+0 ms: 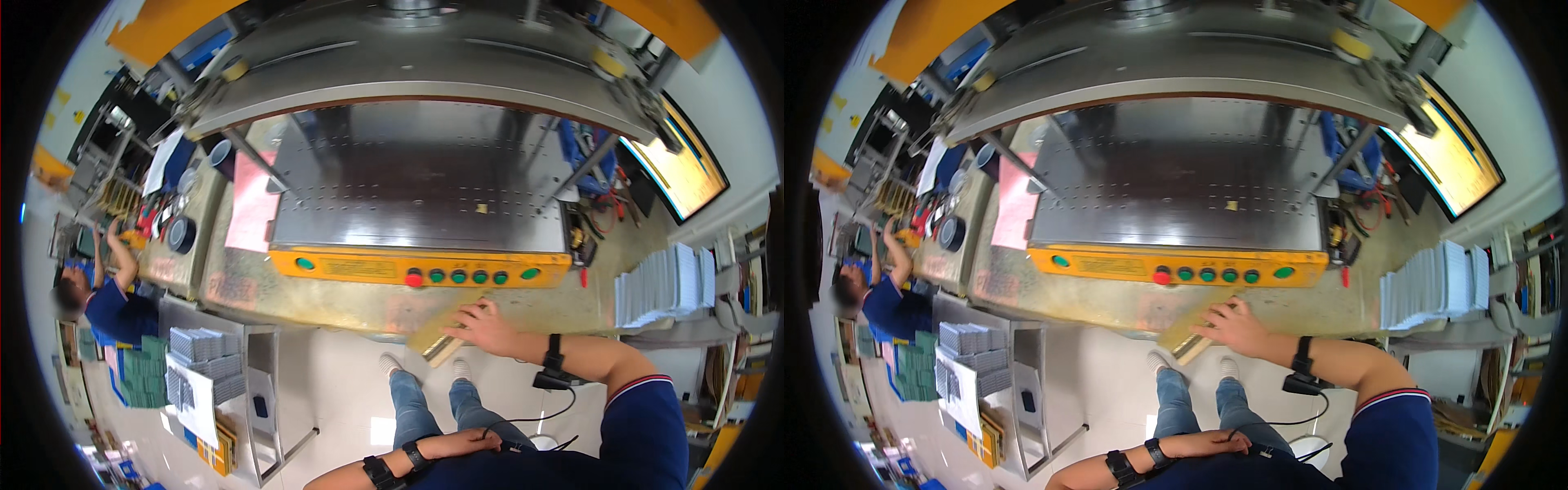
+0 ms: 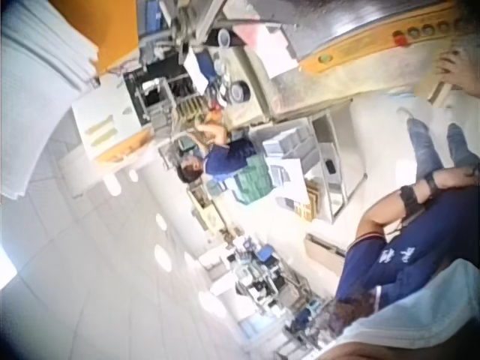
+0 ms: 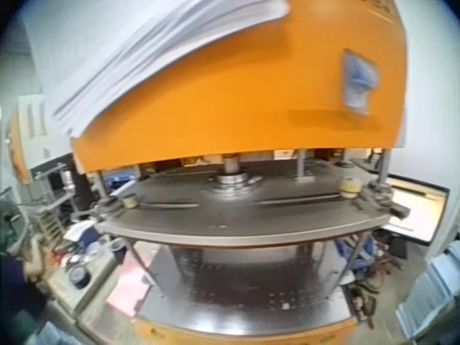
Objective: Cleaning and organizing a fabrication workstation using brushes and moving items.
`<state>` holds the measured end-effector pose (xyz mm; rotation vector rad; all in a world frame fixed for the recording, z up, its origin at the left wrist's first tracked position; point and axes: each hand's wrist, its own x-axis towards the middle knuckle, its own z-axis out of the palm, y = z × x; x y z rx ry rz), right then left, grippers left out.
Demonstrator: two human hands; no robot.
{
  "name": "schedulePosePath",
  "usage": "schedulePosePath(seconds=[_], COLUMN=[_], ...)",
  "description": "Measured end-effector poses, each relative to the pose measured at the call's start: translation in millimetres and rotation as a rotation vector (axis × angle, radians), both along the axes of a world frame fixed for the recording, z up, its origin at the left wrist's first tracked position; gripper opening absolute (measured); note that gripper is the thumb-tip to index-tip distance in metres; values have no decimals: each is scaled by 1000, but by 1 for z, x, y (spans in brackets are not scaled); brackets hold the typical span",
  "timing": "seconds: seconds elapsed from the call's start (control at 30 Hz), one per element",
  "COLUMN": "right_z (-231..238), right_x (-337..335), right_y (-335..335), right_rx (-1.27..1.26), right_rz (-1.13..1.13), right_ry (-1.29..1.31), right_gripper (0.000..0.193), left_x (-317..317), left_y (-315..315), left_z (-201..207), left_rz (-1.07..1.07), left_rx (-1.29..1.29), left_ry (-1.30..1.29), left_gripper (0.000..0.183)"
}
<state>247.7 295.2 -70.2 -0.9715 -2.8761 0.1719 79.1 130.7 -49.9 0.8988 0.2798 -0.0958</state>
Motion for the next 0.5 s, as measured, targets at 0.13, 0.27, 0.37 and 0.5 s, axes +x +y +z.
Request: schedulePosePath(seconds=[0.13,0.27,0.37,0.5], right_z=[-24,-38,-44,-38], right_x=[-137,-288,-393,-473], right_y=[28,57,74,128], right_rx=[84,124,109,92], right_rz=[78,128,125,64], right_ry=[158,290,368,349], right_gripper=[43,42,40,36], left_x=[-46,-105,-151,-204], left_y=[-3,-10,-13,8], left_z=[3,6,2,16], left_rz=[217,486,614,702], left_rx=[-8,-111,-147,-141], left_ry=[55,185,218,262], left_gripper=[35,35,35,35])
